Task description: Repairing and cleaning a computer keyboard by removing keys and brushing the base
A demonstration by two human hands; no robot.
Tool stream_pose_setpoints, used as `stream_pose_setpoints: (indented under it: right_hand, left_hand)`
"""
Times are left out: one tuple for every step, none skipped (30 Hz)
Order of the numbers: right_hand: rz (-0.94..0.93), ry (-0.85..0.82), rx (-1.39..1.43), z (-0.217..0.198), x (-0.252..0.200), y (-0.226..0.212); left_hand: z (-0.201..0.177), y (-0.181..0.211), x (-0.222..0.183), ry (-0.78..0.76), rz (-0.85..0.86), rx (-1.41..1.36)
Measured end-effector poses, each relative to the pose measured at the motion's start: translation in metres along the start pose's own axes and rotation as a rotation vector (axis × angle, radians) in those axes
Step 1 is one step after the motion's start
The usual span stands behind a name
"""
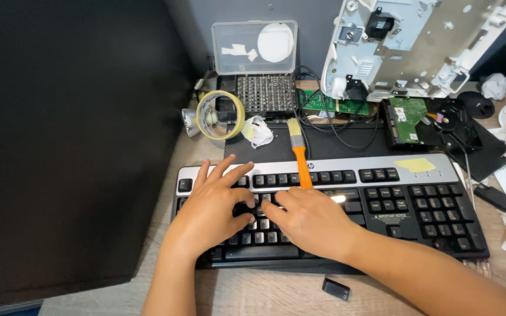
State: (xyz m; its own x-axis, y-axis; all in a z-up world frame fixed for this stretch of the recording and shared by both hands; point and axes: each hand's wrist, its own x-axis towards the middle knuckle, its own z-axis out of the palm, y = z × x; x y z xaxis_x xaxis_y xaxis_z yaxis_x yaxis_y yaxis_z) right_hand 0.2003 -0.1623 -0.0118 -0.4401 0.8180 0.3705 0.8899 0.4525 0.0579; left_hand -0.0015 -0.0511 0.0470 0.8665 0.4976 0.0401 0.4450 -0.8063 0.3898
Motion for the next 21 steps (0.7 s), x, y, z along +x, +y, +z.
stream_pose_setpoints:
  right_hand:
    - [0.002,-0.002,-0.001,0.000,0.000,0.000]
    - [-0.024,0.009,-0.045,0.001,0.000,-0.001]
    - [-0.051,0.019,-0.087,0.002,0.000,-0.001]
    - [-0.049,0.017,-0.087,-0.002,0.000,-0.003]
    - [-0.093,0.067,-0.137,-0.006,0.001,-0.005]
    - [-0.138,0.117,-0.187,-0.010,0.003,-0.007]
    - [-0.138,0.117,-0.185,-0.011,0.002,-0.010]
    - [-0.156,0.109,-0.225,-0.011,0.001,-0.013]
    - [-0.175,0.102,-0.267,-0.012,0.000,-0.016]
    - [-0.178,0.104,-0.266,-0.011,0.001,-0.015]
    - [-0.158,0.099,-0.251,-0.010,0.001,-0.015]
    - [-0.139,0.095,-0.236,-0.009,0.002,-0.015]
    - [-0.139,0.094,-0.236,-0.004,-0.001,-0.013]
    - [-0.106,0.049,-0.177,0.001,-0.003,-0.012]
    - [-0.073,0.004,-0.118,0.007,-0.005,-0.010]
    - [-0.072,0.004,-0.117,0.008,-0.007,-0.009]
    - [-0.038,-0.039,-0.063,0.010,-0.009,-0.008]
    - [-0.003,-0.081,-0.008,0.012,-0.010,-0.007]
    - [-0.002,-0.080,-0.009,0.012,-0.011,-0.007]
    - [0.025,-0.108,0.032,0.012,-0.011,-0.007]
    - [0.052,-0.136,0.074,0.012,-0.012,-0.007]
  left_hand:
    - [0.001,0.000,0.000,-0.001,0.002,-0.002]
    - [0.001,-0.001,0.000,0.008,0.005,0.005]
    - [0.002,-0.001,0.000,0.016,0.008,0.012]
    - [0.003,-0.002,0.000,0.014,0.008,0.010]
    - [0.004,-0.003,-0.001,0.028,0.009,0.013]
    - [0.005,-0.004,-0.001,0.041,0.010,0.016]
    - [0.005,-0.004,-0.001,0.040,0.008,0.016]
    - [0.004,-0.003,-0.001,0.033,0.012,0.011]
    - [0.004,-0.003,-0.001,0.027,0.016,0.007]
    - [0.005,-0.004,-0.001,0.028,0.014,0.008]
    - [0.007,-0.006,-0.001,0.028,0.016,0.001]
    - [0.008,-0.007,0.000,0.029,0.018,-0.005]
    - [0.008,-0.007,0.000,0.028,0.019,-0.006]
    - [0.009,-0.008,0.000,0.024,0.016,-0.015]
    - [0.009,-0.009,0.000,0.019,0.013,-0.025]
    - [0.008,-0.008,0.000,0.018,0.013,-0.025]
    - [0.007,-0.007,0.000,0.006,0.004,-0.037]
    - [0.005,-0.006,0.000,-0.007,-0.005,-0.049]
    - [0.005,-0.006,0.000,-0.007,-0.004,-0.048]
    - [0.006,-0.007,0.001,-0.016,-0.017,-0.058]
    - [0.006,-0.007,0.001,-0.026,-0.031,-0.069]
